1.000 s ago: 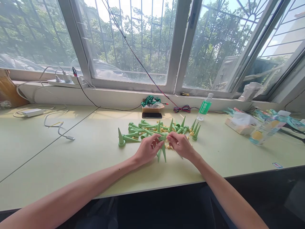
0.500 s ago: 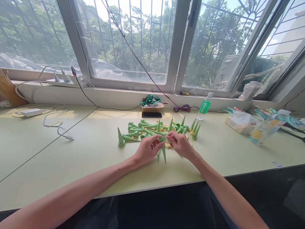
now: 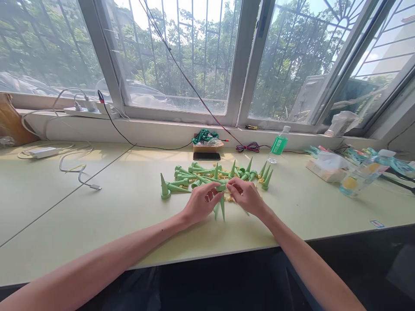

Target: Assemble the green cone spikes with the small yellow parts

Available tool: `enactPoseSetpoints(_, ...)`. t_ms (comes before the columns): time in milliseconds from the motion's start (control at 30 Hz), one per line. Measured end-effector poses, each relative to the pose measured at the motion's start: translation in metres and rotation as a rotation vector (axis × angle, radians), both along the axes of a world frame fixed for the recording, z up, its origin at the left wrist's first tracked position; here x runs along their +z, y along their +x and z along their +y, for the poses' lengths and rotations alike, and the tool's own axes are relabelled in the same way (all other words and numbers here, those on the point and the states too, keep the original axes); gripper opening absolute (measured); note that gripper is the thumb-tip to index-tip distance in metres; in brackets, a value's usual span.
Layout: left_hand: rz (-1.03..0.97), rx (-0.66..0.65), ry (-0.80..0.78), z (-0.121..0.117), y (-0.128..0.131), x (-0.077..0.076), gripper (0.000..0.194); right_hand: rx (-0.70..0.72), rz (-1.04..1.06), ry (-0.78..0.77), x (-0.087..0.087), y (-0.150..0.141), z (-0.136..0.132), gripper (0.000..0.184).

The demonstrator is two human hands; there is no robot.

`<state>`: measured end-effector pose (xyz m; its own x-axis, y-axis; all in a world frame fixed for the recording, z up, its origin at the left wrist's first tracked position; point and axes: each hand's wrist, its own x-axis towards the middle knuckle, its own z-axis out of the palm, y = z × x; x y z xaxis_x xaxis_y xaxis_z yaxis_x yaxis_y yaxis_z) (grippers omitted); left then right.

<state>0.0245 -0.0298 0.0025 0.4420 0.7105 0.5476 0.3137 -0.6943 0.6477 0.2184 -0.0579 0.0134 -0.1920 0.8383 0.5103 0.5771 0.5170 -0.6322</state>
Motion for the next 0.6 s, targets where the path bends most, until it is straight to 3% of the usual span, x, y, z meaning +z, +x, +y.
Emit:
enactPoseSetpoints(267,-0.051,0.012,-0.069,0.003,-0.001,-0.001,0.028,0.075,-0.058,0.040,-0.004,0.002,0.002,0.016)
enactPoseSetpoints(600,-0.019,0.009,-0.046,0.002,-0.001,-0.001,0.028,0.093,-0.080,0.061,-0.010,0.004,0.008,0.014)
